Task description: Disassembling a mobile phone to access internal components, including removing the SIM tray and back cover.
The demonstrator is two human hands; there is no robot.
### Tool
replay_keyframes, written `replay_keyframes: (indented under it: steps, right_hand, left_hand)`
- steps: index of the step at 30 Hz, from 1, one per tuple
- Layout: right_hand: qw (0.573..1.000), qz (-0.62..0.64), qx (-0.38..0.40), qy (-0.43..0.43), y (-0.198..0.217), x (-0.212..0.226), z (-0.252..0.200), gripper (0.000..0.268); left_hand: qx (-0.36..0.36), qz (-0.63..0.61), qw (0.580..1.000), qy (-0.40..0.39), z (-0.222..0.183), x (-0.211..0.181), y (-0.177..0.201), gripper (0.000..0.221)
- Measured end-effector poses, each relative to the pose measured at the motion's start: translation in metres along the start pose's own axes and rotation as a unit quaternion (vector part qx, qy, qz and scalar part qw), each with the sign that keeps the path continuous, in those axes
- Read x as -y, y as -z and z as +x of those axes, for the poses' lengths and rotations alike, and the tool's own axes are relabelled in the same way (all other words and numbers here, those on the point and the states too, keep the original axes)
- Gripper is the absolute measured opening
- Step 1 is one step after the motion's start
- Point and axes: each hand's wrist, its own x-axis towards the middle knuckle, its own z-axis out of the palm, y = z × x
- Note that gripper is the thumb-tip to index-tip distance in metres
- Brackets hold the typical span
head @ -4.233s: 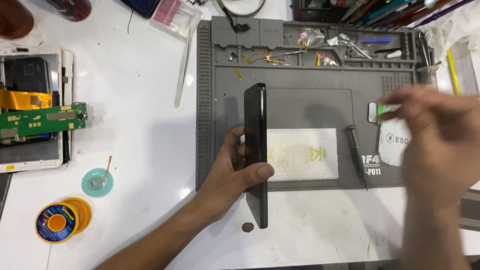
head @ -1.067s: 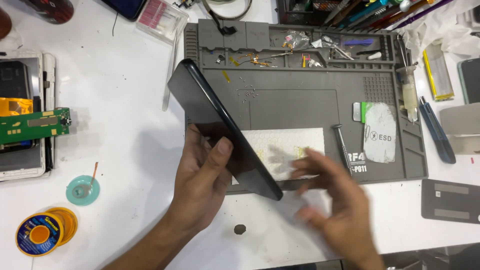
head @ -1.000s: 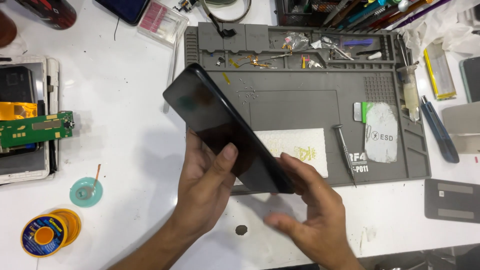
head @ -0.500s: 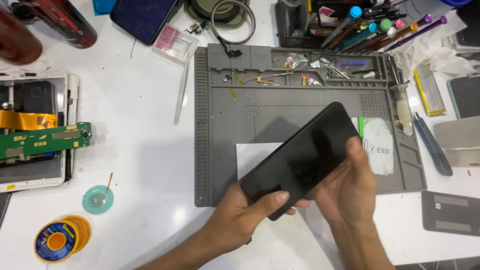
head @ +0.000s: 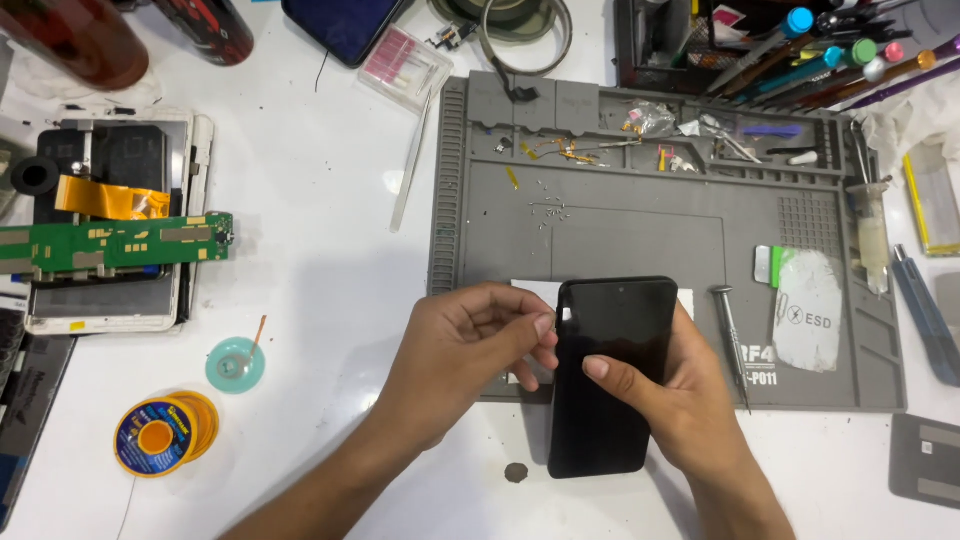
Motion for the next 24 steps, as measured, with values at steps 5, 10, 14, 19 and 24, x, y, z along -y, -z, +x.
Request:
replay_keyframes:
  steps: [5, 10, 14, 19, 24]
  right_hand:
    - [1.000, -0.010, -0.002, -0.008, -0.005, -0.001, 0.001, 0.044]
    - [1.000, -0.015, 0.006, 0.006, -0.009, 0.002, 0.000, 0.043]
    - [1.000, -0.021, 0.002, -0.002, -0.010, 0.003, -0.001, 0.045]
    - [0.999, -0.040, -0.008, -0.023, -0.012, 0.001, 0.000, 0.046]
    - [0.999, -0.020, -0.006, -0.033, -0.016, 0.000, 0.005, 0.046]
  left_hand:
    - [-0.043, 0.010, 0.998, 0.050, 0.002, -0.003, -0.003, 0.009]
    - [-0.058, 0.009, 0.997, 0.053, 0.005, 0.001, -0.001, 0.008]
    - [-0.051, 0.012, 0.997, 0.052, 0.006, 0.003, 0.000, 0.009]
    - [-0.050, 0.018, 0.997, 0.053, 0.009, 0.007, 0.003, 0.004]
    - [-0.052, 0.013, 0.996, 0.071, 0.016, 0.014, 0.006, 0.005]
